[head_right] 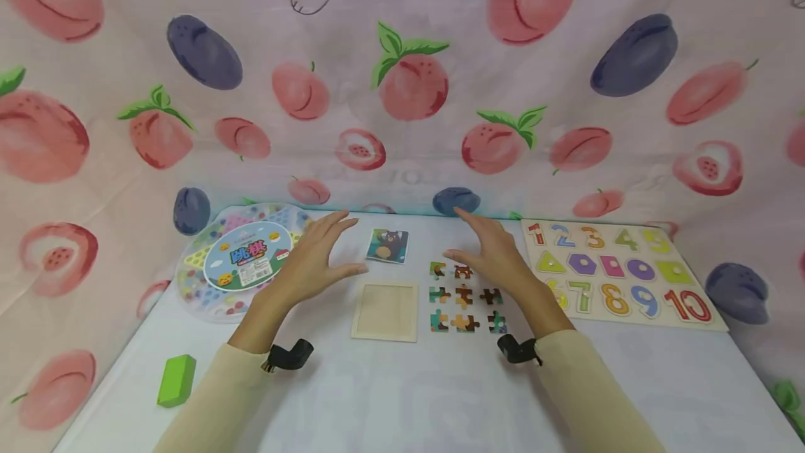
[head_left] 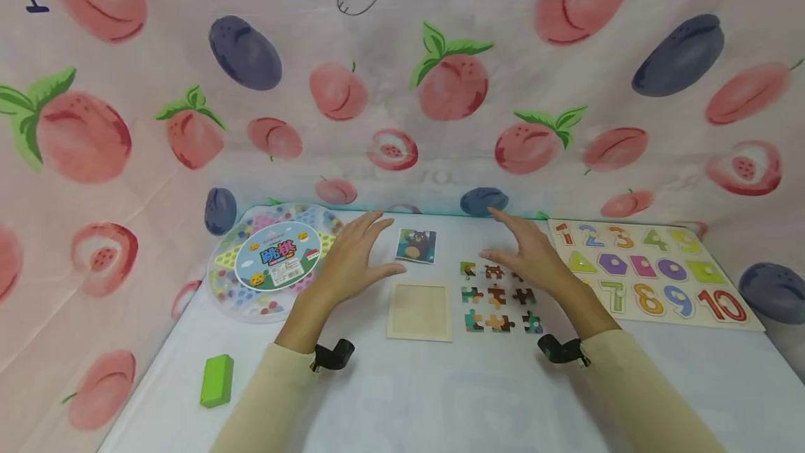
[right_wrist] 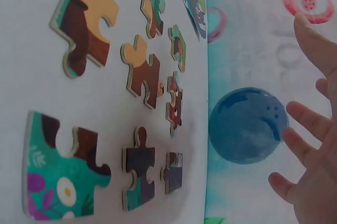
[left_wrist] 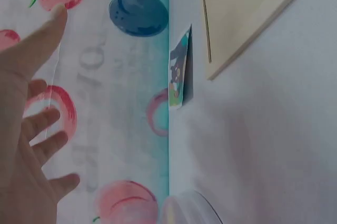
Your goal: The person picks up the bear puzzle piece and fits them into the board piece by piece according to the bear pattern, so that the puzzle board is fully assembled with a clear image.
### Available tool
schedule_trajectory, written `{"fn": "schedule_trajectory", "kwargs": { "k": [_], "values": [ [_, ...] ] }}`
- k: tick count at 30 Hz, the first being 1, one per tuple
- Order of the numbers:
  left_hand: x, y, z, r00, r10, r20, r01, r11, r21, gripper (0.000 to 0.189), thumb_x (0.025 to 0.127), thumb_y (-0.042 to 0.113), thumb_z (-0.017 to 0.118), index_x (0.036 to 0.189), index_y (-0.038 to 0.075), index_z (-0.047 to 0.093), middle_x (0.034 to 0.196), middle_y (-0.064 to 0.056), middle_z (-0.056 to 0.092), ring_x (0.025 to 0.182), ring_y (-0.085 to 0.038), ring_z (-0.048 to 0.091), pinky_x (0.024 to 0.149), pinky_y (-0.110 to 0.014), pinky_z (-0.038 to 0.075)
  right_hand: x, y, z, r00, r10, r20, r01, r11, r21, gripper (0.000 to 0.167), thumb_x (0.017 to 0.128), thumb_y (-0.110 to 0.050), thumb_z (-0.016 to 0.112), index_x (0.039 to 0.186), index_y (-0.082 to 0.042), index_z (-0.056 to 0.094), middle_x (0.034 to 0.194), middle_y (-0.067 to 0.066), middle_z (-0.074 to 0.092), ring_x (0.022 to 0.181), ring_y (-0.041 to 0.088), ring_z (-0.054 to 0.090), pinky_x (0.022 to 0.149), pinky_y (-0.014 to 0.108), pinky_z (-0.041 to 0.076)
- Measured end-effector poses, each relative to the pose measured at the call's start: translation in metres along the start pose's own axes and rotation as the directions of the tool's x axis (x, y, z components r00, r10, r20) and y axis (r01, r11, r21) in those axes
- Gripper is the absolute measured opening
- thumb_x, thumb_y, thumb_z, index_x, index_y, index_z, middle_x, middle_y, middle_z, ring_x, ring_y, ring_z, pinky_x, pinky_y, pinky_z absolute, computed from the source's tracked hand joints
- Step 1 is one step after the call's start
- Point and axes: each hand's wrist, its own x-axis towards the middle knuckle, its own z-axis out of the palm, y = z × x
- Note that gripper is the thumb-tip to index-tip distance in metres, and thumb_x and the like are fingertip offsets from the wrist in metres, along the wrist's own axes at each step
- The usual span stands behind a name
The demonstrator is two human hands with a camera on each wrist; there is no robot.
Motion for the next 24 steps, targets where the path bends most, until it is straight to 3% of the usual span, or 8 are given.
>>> {"fn": "schedule_trajectory", "kwargs": {
  "k": [3, 9, 15, 22, 24],
  "values": [
    [-0.008, -0.004, -0.002, 1.000, 0.011, 0.023, -0.009, 0.995, -0.097, 0.084, 0.085, 0.052, 0.078, 0.154, 0.017, 0.044, 0.165, -0.008, 0.038, 0.154, -0.033, 0.034, 0.126, -0.062, 0.030, 0.005, -0.001, 0.004, 0.999, -0.001, 0.042, -0.001, 0.999, 0.041, 0.083, 0.091, -0.050, 0.073, 0.160, -0.025, 0.034, 0.164, 0.011, 0.039, 0.153, 0.041, 0.030, 0.119, 0.073, 0.029],
    [-0.023, -0.009, 0.000, 0.991, -0.042, 0.127, 0.066, 0.979, -0.191, 0.091, 0.083, 0.048, 0.082, 0.157, 0.021, 0.037, 0.168, -0.004, 0.034, 0.156, -0.030, 0.033, 0.126, -0.057, 0.033, 0.015, -0.002, 0.012, 0.995, -0.011, 0.095, 0.004, 0.997, 0.076, 0.072, 0.088, -0.042, 0.079, 0.150, -0.019, 0.050, 0.158, 0.010, 0.048, 0.150, 0.037, 0.037, 0.121, 0.067, 0.032],
    [-0.034, -0.008, 0.012, 0.968, -0.080, 0.238, 0.143, 0.955, -0.260, 0.097, 0.080, 0.042, 0.086, 0.159, 0.020, 0.033, 0.168, -0.002, 0.035, 0.157, -0.028, 0.031, 0.127, -0.053, 0.032, 0.019, 0.004, 0.023, 0.986, 0.006, 0.164, -0.014, 0.999, 0.048, 0.054, 0.088, -0.034, 0.079, 0.134, -0.011, 0.063, 0.143, 0.013, 0.062, 0.138, 0.038, 0.051, 0.116, 0.064, 0.040],
    [-0.048, -0.009, 0.026, 0.938, -0.103, 0.330, 0.197, 0.943, -0.267, 0.103, 0.075, 0.042, 0.090, 0.158, 0.016, 0.034, 0.157, -0.002, 0.050, 0.151, -0.030, 0.041, 0.125, -0.054, 0.035, 0.017, 0.006, 0.036, 0.980, 0.037, 0.197, -0.031, 0.999, -0.038, 0.039, 0.088, -0.037, 0.079, 0.121, -0.017, 0.070, 0.133, 0.010, 0.069, 0.131, 0.038, 0.057, 0.111, 0.071, 0.039],
    [-0.052, -0.010, 0.028, 0.930, -0.101, 0.353, 0.207, 0.938, -0.279, 0.105, 0.074, 0.041, 0.091, 0.158, 0.015, 0.034, 0.154, -0.001, 0.052, 0.153, -0.030, 0.038, 0.128, -0.056, 0.029, 0.016, 0.006, 0.039, 0.979, 0.040, 0.199, -0.031, 0.998, -0.051, 0.037, 0.089, -0.038, 0.078, 0.120, -0.019, 0.071, 0.131, 0.008, 0.070, 0.129, 0.037, 0.058, 0.109, 0.071, 0.039]
  ]
}}
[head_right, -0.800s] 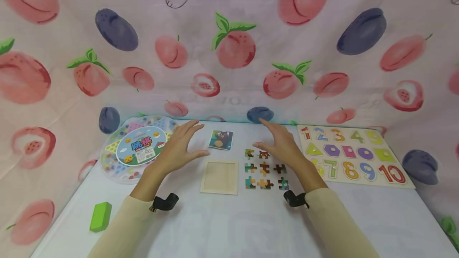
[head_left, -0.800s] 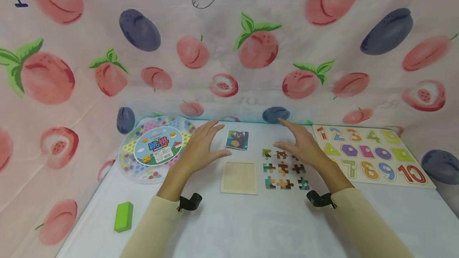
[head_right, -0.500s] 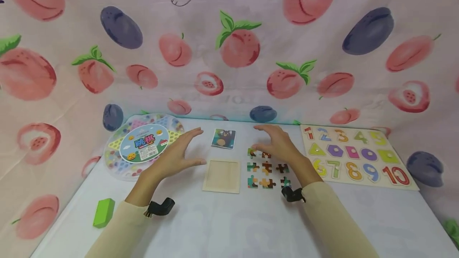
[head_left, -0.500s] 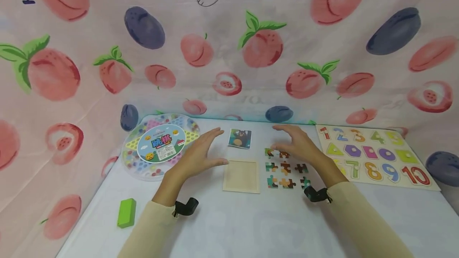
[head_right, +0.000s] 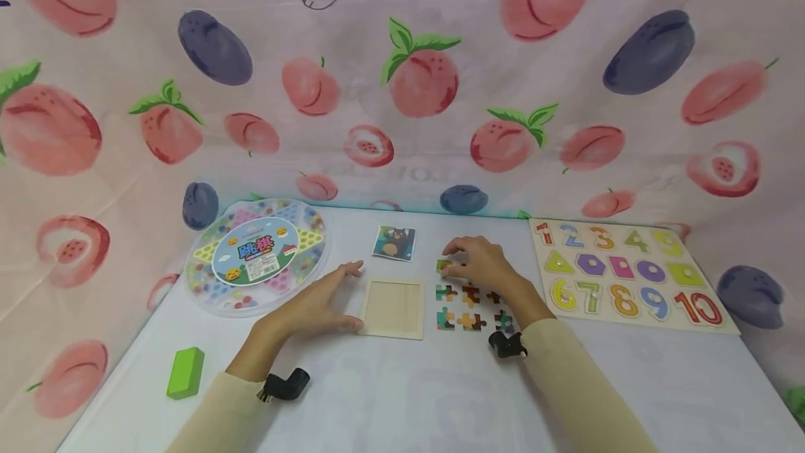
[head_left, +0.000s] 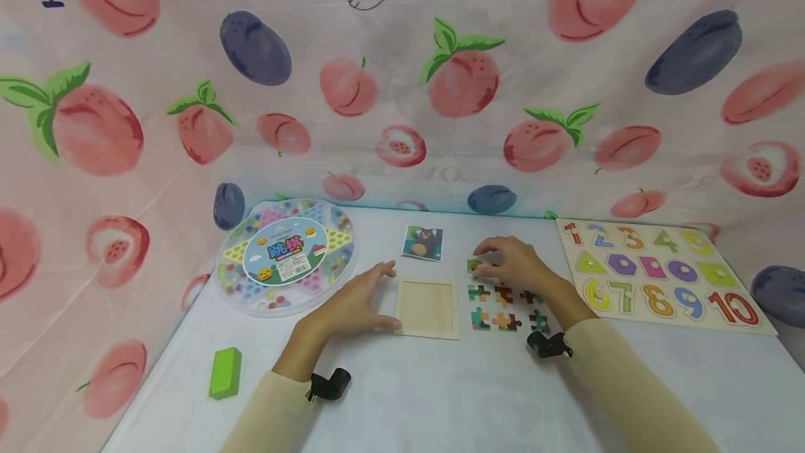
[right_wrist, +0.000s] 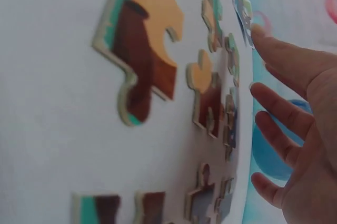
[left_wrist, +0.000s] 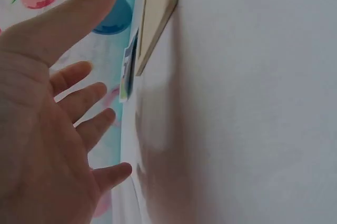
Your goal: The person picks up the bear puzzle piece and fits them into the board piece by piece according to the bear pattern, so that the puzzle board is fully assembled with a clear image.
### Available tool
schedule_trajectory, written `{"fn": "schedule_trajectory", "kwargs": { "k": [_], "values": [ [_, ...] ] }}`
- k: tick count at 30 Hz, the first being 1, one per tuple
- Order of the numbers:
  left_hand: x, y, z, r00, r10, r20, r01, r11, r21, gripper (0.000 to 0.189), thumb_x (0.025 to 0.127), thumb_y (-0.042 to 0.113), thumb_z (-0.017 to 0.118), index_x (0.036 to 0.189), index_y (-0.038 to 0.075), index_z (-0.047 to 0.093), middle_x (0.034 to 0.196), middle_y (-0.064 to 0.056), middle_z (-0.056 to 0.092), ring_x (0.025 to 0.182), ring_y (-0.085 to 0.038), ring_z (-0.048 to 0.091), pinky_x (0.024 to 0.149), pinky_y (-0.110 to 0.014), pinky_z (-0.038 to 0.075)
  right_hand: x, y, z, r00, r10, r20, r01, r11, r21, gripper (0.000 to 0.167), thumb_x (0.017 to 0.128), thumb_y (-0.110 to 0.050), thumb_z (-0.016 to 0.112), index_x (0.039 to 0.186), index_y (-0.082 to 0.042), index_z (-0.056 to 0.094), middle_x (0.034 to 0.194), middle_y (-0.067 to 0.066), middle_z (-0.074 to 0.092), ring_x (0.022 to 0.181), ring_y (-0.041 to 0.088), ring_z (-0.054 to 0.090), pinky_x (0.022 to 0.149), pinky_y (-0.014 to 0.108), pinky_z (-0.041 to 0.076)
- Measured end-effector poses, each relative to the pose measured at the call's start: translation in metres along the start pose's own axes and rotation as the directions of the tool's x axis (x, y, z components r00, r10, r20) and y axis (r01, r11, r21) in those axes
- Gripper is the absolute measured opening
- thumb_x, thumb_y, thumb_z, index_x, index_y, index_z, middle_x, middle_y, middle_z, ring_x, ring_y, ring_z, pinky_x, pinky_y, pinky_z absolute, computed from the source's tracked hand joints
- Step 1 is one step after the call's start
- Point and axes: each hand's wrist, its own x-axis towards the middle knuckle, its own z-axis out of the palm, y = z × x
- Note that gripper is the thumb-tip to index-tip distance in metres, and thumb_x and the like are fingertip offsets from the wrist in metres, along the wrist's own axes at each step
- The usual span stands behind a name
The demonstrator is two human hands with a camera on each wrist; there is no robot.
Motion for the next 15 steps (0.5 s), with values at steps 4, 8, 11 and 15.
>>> {"fn": "schedule_trajectory", "kwargs": {
  "k": [4, 8, 11, 15],
  "values": [
    [-0.004, -0.004, 0.005, 0.999, 0.015, 0.040, -0.015, 1.000, -0.007, 0.088, 0.073, 0.041, 0.091, 0.145, 0.014, 0.047, 0.162, -0.005, 0.043, 0.159, -0.030, 0.025, 0.131, -0.061, 0.014, 0.001, -0.001, 0.005, 1.000, -0.010, 0.005, 0.010, 0.999, -0.034, 0.037, 0.088, -0.041, 0.079, 0.117, -0.019, 0.072, 0.125, 0.007, 0.072, 0.123, 0.034, 0.062, 0.104, 0.066, 0.045],
    [-0.004, -0.008, 0.010, 0.998, 0.035, 0.054, -0.036, 0.999, 0.024, 0.073, 0.073, 0.044, 0.090, 0.130, 0.016, 0.054, 0.167, -0.008, 0.036, 0.160, -0.032, 0.021, 0.131, -0.064, 0.008, 0.003, -0.002, 0.008, 1.000, -0.007, -0.009, 0.006, 0.998, -0.060, 0.038, 0.086, -0.041, 0.080, 0.115, -0.018, 0.072, 0.123, 0.008, 0.072, 0.120, 0.034, 0.063, 0.102, 0.064, 0.049],
    [-0.005, -0.010, 0.012, 0.997, 0.045, 0.056, -0.047, 0.998, 0.042, 0.073, 0.074, 0.045, 0.089, 0.132, 0.016, 0.055, 0.165, -0.006, 0.040, 0.161, -0.032, 0.020, 0.130, -0.064, 0.007, 0.003, -0.001, 0.010, 1.000, 0.000, -0.023, -0.002, 0.997, -0.077, 0.034, 0.086, -0.041, 0.080, 0.112, -0.020, 0.072, 0.123, 0.008, 0.071, 0.120, 0.034, 0.061, 0.102, 0.065, 0.047],
    [-0.005, -0.012, 0.012, 0.996, 0.050, 0.071, -0.054, 0.996, 0.064, 0.078, 0.077, 0.046, 0.087, 0.140, 0.017, 0.053, 0.161, 0.000, 0.046, 0.162, -0.030, 0.018, 0.131, -0.063, 0.004, 0.005, 0.000, 0.013, 0.999, 0.012, -0.030, -0.015, 0.996, -0.085, 0.029, 0.086, -0.039, 0.081, 0.108, -0.022, 0.074, 0.122, 0.007, 0.071, 0.121, 0.035, 0.060, 0.103, 0.067, 0.044]
  ]
}}
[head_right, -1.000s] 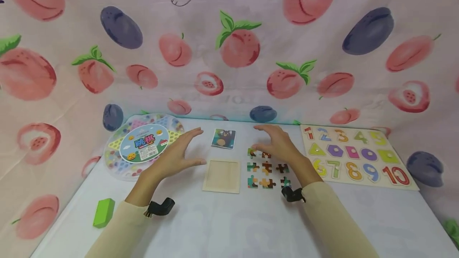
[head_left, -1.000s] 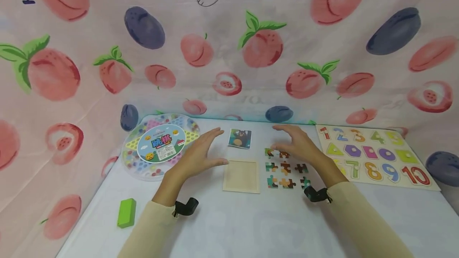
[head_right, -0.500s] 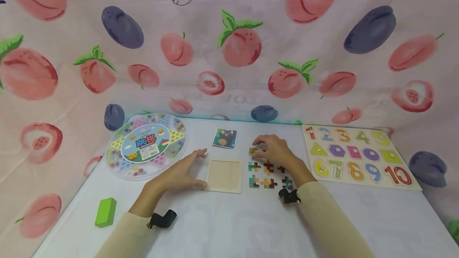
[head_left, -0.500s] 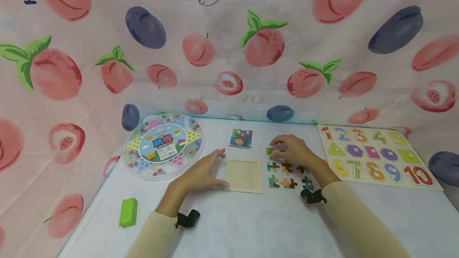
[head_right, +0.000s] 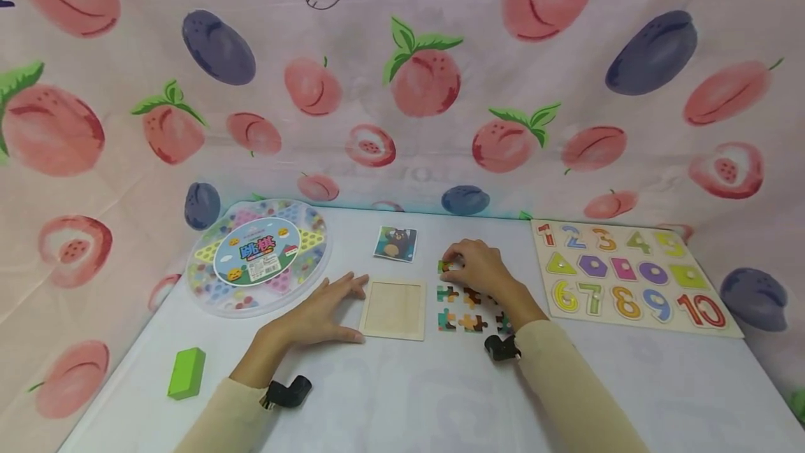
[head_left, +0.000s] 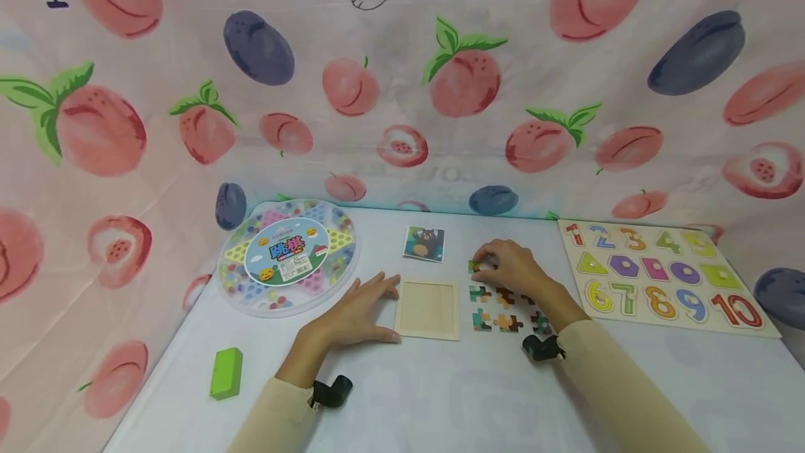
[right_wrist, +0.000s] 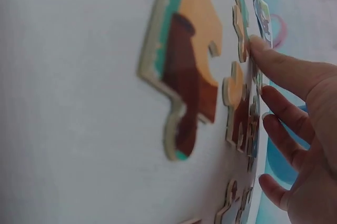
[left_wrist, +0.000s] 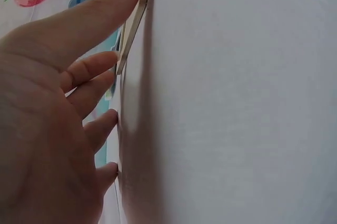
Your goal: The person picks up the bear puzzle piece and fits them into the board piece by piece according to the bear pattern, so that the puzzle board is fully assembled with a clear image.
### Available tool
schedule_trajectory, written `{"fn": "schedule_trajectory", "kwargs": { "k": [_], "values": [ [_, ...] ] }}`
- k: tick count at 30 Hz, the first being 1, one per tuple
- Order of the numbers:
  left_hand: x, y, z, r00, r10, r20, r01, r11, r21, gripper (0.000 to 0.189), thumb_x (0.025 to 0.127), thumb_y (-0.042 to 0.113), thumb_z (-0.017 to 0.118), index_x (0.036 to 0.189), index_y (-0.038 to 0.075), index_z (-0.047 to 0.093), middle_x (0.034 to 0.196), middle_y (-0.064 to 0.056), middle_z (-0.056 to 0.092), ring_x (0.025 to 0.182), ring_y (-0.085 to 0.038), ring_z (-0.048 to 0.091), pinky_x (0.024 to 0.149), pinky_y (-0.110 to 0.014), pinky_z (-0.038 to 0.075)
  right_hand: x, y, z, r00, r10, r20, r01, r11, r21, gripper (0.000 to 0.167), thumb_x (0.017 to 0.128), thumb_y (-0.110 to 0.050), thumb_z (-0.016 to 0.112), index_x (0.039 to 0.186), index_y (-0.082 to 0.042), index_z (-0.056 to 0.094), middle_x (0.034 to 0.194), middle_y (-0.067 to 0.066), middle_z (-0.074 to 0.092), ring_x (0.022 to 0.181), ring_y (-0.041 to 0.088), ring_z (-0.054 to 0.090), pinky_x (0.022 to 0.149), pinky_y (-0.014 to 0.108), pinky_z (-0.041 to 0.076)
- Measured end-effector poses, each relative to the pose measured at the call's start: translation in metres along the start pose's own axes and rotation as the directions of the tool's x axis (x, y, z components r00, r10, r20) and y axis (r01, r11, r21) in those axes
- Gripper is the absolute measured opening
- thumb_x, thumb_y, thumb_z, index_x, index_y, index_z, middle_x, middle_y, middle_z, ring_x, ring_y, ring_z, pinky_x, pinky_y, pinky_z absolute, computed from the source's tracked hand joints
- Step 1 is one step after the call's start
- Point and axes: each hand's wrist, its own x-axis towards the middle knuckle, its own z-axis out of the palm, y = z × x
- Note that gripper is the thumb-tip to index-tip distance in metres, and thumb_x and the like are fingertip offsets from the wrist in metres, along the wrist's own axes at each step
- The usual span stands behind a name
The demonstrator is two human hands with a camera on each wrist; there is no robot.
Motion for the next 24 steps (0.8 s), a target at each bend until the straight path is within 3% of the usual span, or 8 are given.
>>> {"fn": "schedule_trajectory", "kwargs": {
  "k": [8, 21, 24],
  "values": [
    [0.0023, 0.0028, -0.0012, 1.000, -0.010, 0.018, 0.010, 1.000, 0.005, 0.061, 0.079, 0.039, 0.086, 0.129, 0.017, 0.060, 0.164, -0.002, 0.043, 0.161, -0.032, 0.019, 0.130, -0.066, 0.006, 0.0016, -0.0008, 0.0015, 1.000, 0.024, 0.008, -0.024, 1.000, -0.005, 0.028, 0.086, -0.037, 0.081, 0.109, -0.021, 0.075, 0.118, 0.006, 0.074, 0.118, 0.034, 0.061, 0.103, 0.066, 0.044],
    [0.0033, 0.0059, -0.0005, 0.999, -0.024, 0.030, 0.024, 1.000, -0.006, 0.059, 0.079, 0.034, 0.087, 0.130, 0.017, 0.061, 0.165, -0.003, 0.041, 0.161, -0.033, 0.017, 0.129, -0.068, 0.004, -0.0006, -0.0032, 0.0049, 0.998, 0.060, -0.010, -0.060, 0.998, 0.027, 0.028, 0.086, -0.033, 0.081, 0.109, -0.017, 0.076, 0.124, 0.010, 0.072, 0.123, 0.038, 0.060, 0.106, 0.069, 0.041],
    [0.0034, 0.0056, -0.0006, 0.999, -0.017, 0.031, 0.018, 1.000, -0.009, 0.060, 0.080, 0.033, 0.086, 0.132, 0.017, 0.061, 0.165, -0.003, 0.041, 0.161, -0.034, 0.016, 0.128, -0.069, 0.003, -0.0007, -0.0050, 0.0056, 0.997, 0.076, -0.012, -0.075, 0.996, 0.044, 0.028, 0.087, -0.032, 0.081, 0.109, -0.017, 0.076, 0.124, 0.009, 0.071, 0.124, 0.036, 0.060, 0.109, 0.065, 0.043]
  ]
}}
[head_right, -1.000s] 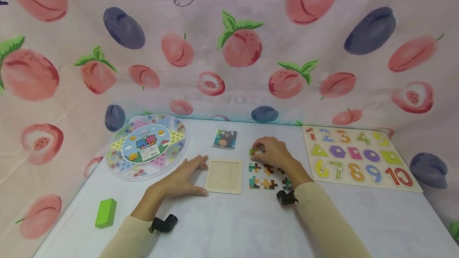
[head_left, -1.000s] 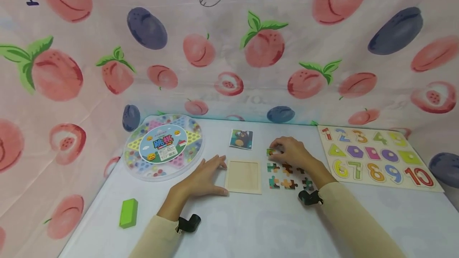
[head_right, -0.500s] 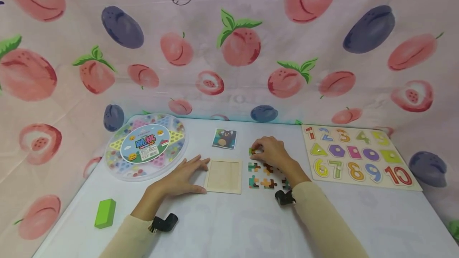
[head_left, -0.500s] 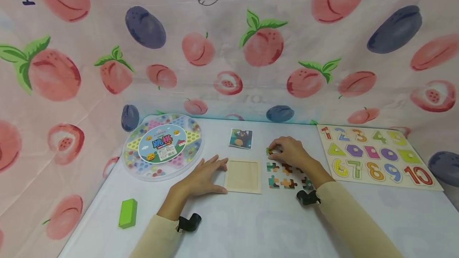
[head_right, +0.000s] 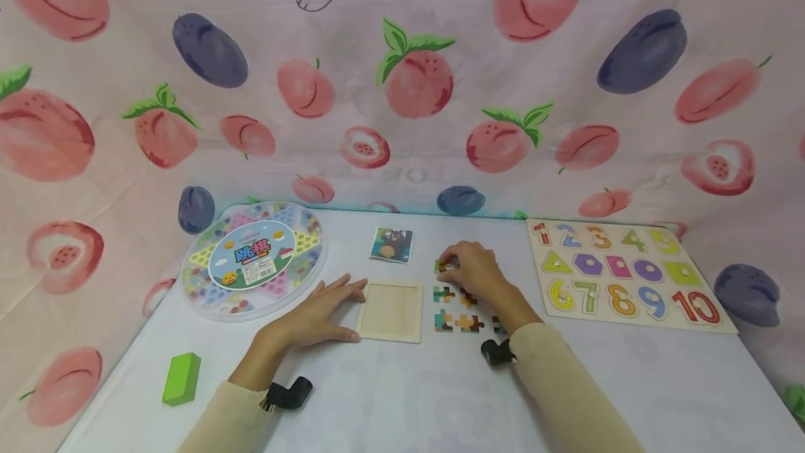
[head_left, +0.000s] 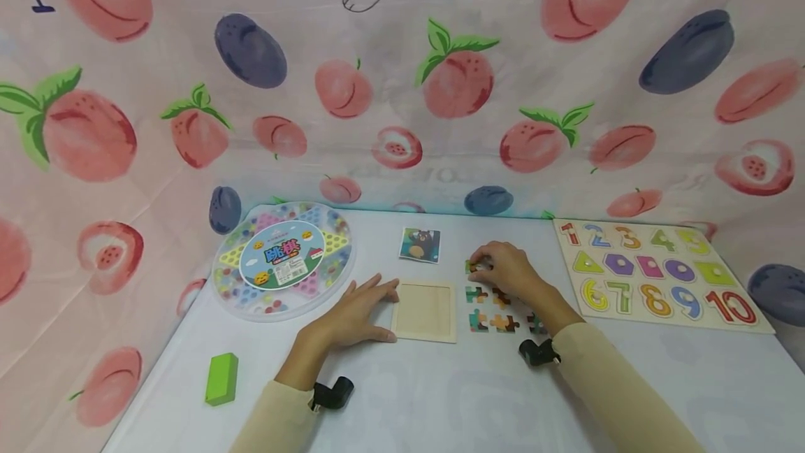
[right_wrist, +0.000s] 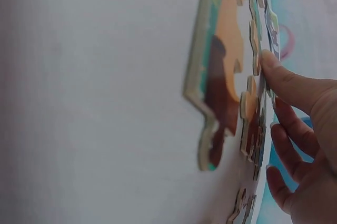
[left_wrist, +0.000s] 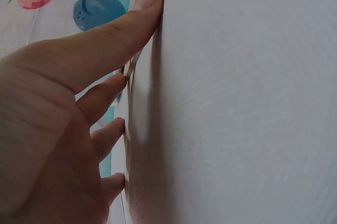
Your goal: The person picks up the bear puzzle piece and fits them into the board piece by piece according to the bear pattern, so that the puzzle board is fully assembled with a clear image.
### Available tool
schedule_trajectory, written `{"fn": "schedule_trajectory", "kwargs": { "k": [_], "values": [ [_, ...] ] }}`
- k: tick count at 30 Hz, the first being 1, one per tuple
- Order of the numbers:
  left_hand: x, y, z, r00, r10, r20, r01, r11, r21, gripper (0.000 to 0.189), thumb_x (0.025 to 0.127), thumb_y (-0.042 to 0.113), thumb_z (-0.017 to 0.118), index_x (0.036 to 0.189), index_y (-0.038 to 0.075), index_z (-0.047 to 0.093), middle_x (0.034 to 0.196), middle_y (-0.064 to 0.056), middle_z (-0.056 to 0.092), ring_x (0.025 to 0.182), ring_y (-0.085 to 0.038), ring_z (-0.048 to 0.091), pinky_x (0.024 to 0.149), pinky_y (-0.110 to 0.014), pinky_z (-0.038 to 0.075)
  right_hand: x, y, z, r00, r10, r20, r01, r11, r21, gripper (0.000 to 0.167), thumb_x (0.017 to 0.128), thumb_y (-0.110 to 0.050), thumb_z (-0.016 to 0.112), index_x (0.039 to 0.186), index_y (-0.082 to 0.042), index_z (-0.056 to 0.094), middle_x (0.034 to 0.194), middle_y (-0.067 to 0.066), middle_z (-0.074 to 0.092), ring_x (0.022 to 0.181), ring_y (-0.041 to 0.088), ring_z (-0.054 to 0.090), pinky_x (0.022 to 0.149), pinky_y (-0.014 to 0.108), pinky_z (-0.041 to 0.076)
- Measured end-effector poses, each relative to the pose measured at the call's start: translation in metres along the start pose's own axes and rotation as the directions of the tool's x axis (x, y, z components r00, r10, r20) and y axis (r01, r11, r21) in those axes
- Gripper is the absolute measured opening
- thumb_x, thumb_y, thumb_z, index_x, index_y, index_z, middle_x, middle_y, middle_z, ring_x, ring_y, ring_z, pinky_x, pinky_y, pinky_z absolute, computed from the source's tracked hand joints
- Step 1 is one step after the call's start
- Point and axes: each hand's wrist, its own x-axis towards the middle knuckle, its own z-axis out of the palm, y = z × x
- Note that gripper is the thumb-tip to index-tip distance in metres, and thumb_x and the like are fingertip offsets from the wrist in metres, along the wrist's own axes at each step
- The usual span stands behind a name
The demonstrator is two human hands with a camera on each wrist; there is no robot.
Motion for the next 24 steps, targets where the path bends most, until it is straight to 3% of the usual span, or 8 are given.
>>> {"fn": "schedule_trajectory", "kwargs": {
  "k": [12, 24],
  "values": [
    [0.000, 0.000, -0.001, 1.000, 0.013, 0.022, -0.013, 1.000, -0.002, 0.061, 0.081, 0.035, 0.085, 0.135, 0.021, 0.061, 0.166, -0.004, 0.039, 0.162, -0.035, 0.014, 0.128, -0.070, 0.002, -0.004, -0.008, -0.001, 0.999, -0.023, -0.031, 0.026, 0.997, 0.074, 0.022, 0.085, -0.020, 0.083, 0.105, -0.014, 0.075, 0.113, 0.005, 0.067, 0.103, 0.024, 0.067, 0.092, 0.045, 0.059],
    [-0.001, -0.001, -0.002, 1.000, 0.015, 0.024, -0.014, 1.000, -0.024, 0.061, 0.080, 0.032, 0.086, 0.133, 0.017, 0.059, 0.166, -0.004, 0.039, 0.162, -0.034, 0.014, 0.128, -0.070, 0.001, -0.006, -0.011, 0.001, 0.997, -0.061, -0.048, 0.064, 0.995, 0.071, 0.020, 0.086, -0.015, 0.082, 0.104, -0.010, 0.076, 0.111, 0.008, 0.065, 0.101, 0.026, 0.070, 0.090, 0.044, 0.061]
  ]
}}
